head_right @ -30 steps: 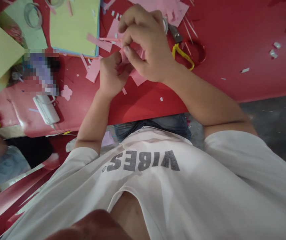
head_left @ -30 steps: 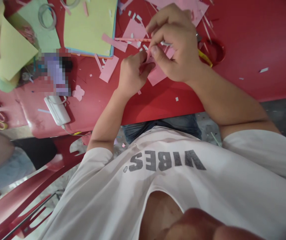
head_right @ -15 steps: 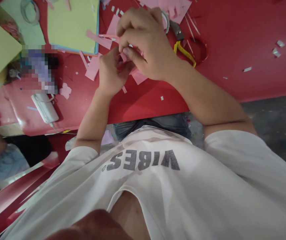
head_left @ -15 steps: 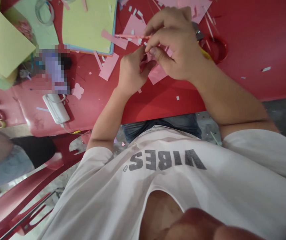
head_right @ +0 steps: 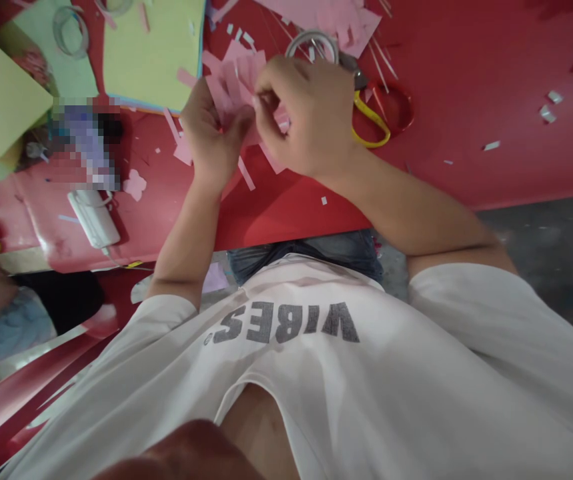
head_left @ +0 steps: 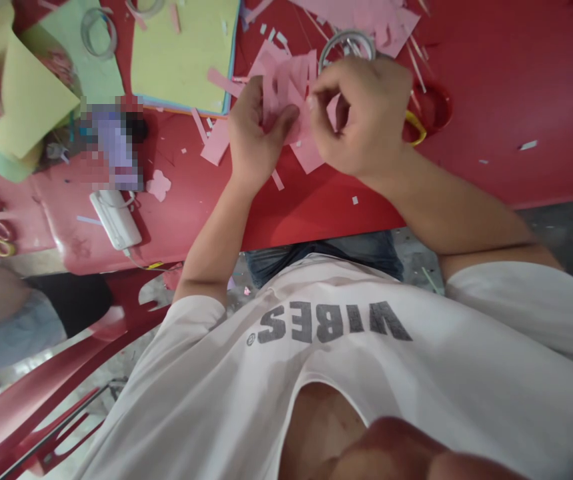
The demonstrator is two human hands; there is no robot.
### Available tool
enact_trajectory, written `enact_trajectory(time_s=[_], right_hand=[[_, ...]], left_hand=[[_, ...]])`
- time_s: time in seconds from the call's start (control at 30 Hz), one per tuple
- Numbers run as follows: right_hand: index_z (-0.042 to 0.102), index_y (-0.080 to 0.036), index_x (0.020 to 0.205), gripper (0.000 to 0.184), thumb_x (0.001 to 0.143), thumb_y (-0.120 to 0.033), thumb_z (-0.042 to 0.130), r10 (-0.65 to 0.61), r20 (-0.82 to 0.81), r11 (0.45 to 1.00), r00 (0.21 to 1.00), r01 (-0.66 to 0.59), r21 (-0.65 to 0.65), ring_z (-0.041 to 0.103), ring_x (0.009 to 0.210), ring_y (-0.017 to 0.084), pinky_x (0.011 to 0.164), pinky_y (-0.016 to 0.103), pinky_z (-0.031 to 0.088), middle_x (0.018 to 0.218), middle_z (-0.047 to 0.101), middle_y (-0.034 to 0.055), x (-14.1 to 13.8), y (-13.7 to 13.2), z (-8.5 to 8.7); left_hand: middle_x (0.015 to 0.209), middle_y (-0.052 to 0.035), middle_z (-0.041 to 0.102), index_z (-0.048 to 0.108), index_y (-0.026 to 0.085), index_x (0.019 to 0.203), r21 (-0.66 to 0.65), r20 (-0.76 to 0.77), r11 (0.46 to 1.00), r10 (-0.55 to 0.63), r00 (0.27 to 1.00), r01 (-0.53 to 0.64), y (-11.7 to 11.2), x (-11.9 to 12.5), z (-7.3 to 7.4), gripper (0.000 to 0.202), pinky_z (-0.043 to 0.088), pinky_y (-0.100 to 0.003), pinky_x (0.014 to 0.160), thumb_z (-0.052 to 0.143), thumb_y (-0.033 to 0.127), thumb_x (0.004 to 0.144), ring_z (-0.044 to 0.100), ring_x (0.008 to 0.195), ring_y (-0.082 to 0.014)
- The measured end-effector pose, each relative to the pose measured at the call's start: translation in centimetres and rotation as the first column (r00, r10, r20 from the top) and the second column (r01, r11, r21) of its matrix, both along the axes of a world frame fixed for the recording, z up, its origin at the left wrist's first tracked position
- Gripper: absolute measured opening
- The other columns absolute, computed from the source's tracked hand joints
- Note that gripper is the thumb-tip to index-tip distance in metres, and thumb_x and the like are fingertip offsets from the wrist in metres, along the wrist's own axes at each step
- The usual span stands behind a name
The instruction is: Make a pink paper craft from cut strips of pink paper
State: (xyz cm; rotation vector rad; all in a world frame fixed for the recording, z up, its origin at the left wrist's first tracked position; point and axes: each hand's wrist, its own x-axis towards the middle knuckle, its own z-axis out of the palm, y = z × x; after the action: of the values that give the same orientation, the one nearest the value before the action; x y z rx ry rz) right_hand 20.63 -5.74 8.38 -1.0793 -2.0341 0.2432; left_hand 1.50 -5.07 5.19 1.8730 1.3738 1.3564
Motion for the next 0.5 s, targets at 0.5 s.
enact_trajectory(time_s=[0.5], right_hand=[[0.059,-0.038,0.092,0.017,0.084,-0.024,0.057,0.03,-0.168,0.989,0.985,-0.053,-0.136,0.059,0.069,0.018,0.069,0.038,0.046,0.09,0.069,-0.0072,-1.4,0.9,-1.1]], left_hand=[[0.071,0.0003,0.044,0.053,0.031,0.089,-0.067,-0.056,0.998,-0.008,0.998,0.004,0.5,-0.5,-1.2,0.047,0.029,-0.033,0.063,0.06,0.077,0.08,0.037,0.071,-0.0165]])
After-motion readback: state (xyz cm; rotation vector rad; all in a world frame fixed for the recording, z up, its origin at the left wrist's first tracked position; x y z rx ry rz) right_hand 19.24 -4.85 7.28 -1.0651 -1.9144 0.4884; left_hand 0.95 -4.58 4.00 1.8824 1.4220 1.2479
